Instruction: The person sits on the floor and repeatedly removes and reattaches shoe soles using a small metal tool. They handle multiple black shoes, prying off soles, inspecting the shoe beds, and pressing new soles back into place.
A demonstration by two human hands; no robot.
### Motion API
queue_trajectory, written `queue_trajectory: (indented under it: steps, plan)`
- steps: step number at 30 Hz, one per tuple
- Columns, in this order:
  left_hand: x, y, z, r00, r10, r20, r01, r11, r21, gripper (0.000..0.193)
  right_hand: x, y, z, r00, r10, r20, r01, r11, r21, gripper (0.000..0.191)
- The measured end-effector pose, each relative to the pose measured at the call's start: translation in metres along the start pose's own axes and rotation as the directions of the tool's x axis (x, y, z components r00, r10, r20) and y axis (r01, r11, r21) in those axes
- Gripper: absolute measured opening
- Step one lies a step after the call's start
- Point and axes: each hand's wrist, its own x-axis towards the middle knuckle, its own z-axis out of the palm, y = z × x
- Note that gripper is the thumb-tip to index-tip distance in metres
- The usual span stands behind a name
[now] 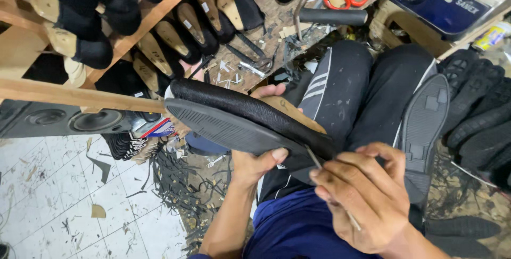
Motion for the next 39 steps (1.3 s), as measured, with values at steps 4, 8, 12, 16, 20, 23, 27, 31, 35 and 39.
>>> queue_trajectory:
  steps: [4,8,12,16,20,23,27,31,35,39]
  plan:
    - [0.005,-0.002,-0.007,0.999,-0.047,-0.023,0.044,0.994,-0.097,0.101,-0.009,0.005,-0.009,0.973,0.226,-0.042,-0.219,0.966,0.135,0.019]
    - [0.006,-0.008,-0.012,0.998,-0.059,0.009,0.06,0.975,-0.213,0.1,-0.026,0.006,-0.008,0.852,0.443,-0.278,-0.285,0.839,0.463,0.038]
    - [0.011,-0.01,-0.016,0.999,-0.024,0.034,0.031,0.966,-0.257,0.098,-0.034,0.004,-0.001,0.822,0.549,-0.152,-0.469,0.804,0.366,0.03]
    - [0.011,-0.015,-0.012,1.0,0.004,-0.02,-0.009,0.965,-0.263,0.098,-0.032,-0.005,0.016,0.931,0.366,0.02,-0.365,0.931,-0.015,0.044]
    - [0.009,-0.015,-0.013,1.0,-0.015,-0.018,0.01,0.961,-0.275,0.105,-0.031,-0.011,0.032,0.957,0.289,0.015,-0.279,0.937,-0.209,0.07]
    - [0.009,-0.014,-0.016,1.0,-0.009,-0.014,0.005,0.96,-0.279,0.109,-0.031,-0.01,0.034,0.952,0.307,0.001,-0.297,0.922,-0.247,0.067]
    - [0.008,-0.013,-0.02,1.0,-0.007,0.001,0.007,0.97,-0.241,0.111,-0.034,-0.006,0.036,0.96,0.276,-0.044,-0.277,0.924,-0.263,0.061]
    - [0.006,-0.017,-0.027,0.998,0.066,0.008,-0.064,0.984,-0.169,0.111,-0.043,-0.002,0.045,0.986,0.148,-0.083,-0.165,0.949,-0.267,0.055]
    - [0.004,-0.019,-0.031,0.995,0.102,-0.009,-0.103,0.994,-0.03,0.102,-0.051,0.005,0.056,0.989,0.132,-0.07,-0.142,0.977,-0.159,0.053]
    - [0.004,-0.012,-0.034,1.0,-0.023,0.002,0.023,1.0,0.008,0.097,-0.049,0.007,0.056,0.932,0.362,-0.033,-0.363,0.925,-0.114,0.055]
